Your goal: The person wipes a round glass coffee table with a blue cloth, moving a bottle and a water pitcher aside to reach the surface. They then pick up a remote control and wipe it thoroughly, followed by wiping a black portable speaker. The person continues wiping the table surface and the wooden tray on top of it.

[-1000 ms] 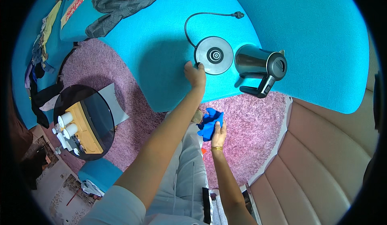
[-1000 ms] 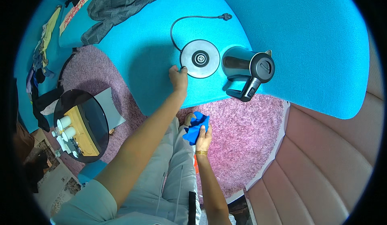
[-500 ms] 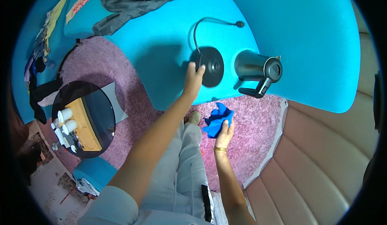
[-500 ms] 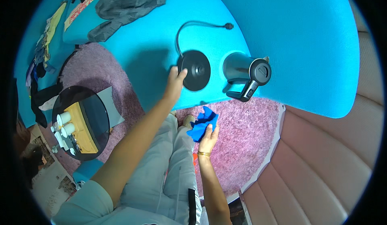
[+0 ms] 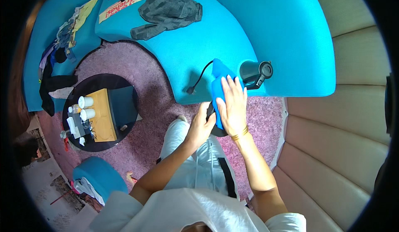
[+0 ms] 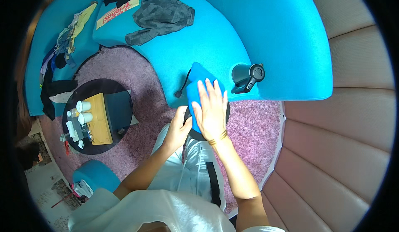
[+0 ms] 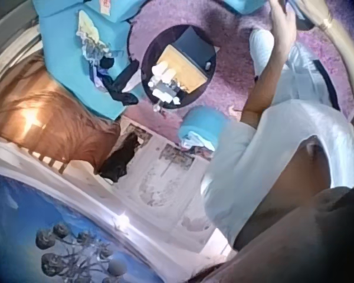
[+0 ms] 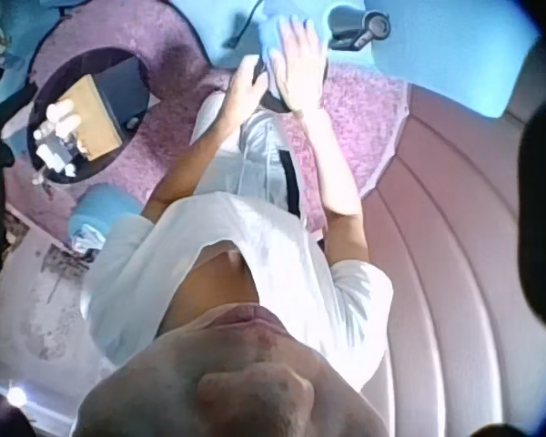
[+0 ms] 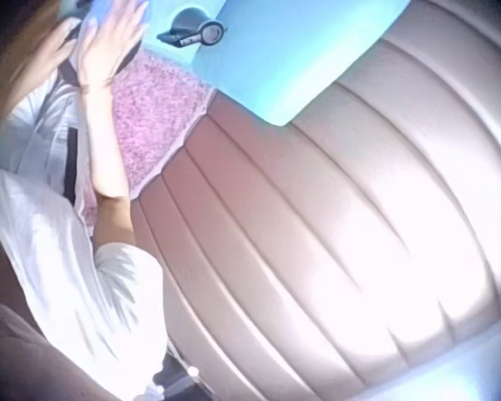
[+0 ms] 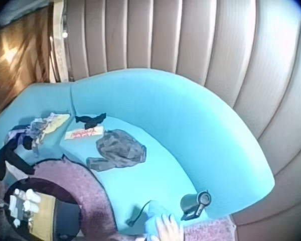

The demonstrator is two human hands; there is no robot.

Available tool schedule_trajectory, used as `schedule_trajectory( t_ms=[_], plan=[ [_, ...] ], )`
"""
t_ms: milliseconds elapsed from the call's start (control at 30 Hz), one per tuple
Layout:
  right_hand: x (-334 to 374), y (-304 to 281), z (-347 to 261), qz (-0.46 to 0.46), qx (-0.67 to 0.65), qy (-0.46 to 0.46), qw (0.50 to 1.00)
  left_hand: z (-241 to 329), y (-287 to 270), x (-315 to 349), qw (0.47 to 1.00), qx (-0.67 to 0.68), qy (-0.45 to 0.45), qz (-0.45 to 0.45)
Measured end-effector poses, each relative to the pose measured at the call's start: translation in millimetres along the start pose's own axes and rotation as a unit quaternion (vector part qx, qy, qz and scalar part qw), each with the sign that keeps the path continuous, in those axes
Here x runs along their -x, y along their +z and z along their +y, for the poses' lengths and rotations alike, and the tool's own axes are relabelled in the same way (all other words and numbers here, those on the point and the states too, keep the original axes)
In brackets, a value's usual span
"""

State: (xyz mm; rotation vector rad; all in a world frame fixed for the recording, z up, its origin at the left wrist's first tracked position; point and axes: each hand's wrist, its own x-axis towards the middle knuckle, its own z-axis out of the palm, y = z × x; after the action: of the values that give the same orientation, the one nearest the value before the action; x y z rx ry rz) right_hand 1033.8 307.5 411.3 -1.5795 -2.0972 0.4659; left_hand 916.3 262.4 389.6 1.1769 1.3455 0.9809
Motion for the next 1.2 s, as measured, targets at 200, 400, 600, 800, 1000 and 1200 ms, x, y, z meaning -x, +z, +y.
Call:
schedule_trajectory(
  t_ms=[200,400,600,800,1000,1200],
  plan=[
    [-6.7,-35.3,-28.0,-0.089,-0.213,0.198,0.953,47.3,-44.3,56.5,1.0,0.007,0.023,0.014],
    [30.8,-25.3,-134.0,0.111,-0.047,-0.046,0.992,97.4,-108.1,86.2,0.984,-0.141,0.057,0.088],
    [62.4,-34.8,-179.5,-0.024,-0.265,0.067,0.962,92.5,-156.7,142.7,0.997,-0.02,0.031,0.068],
    [111.2,-18.7,-199.7,0.065,-0.469,0.103,0.875,102.6,-181.5,188.5,0.99,0.059,0.077,0.101],
    [145.7,-3.1,-243.6,0.173,-0.586,0.222,0.76,96.4,-185.2,205.0,0.956,0.192,0.085,0.204],
    [116.9,-22.0,-225.5,0.151,-0.54,0.175,0.81,98.8,-182.6,206.4,0.946,0.303,0.045,0.108]
  ],
)
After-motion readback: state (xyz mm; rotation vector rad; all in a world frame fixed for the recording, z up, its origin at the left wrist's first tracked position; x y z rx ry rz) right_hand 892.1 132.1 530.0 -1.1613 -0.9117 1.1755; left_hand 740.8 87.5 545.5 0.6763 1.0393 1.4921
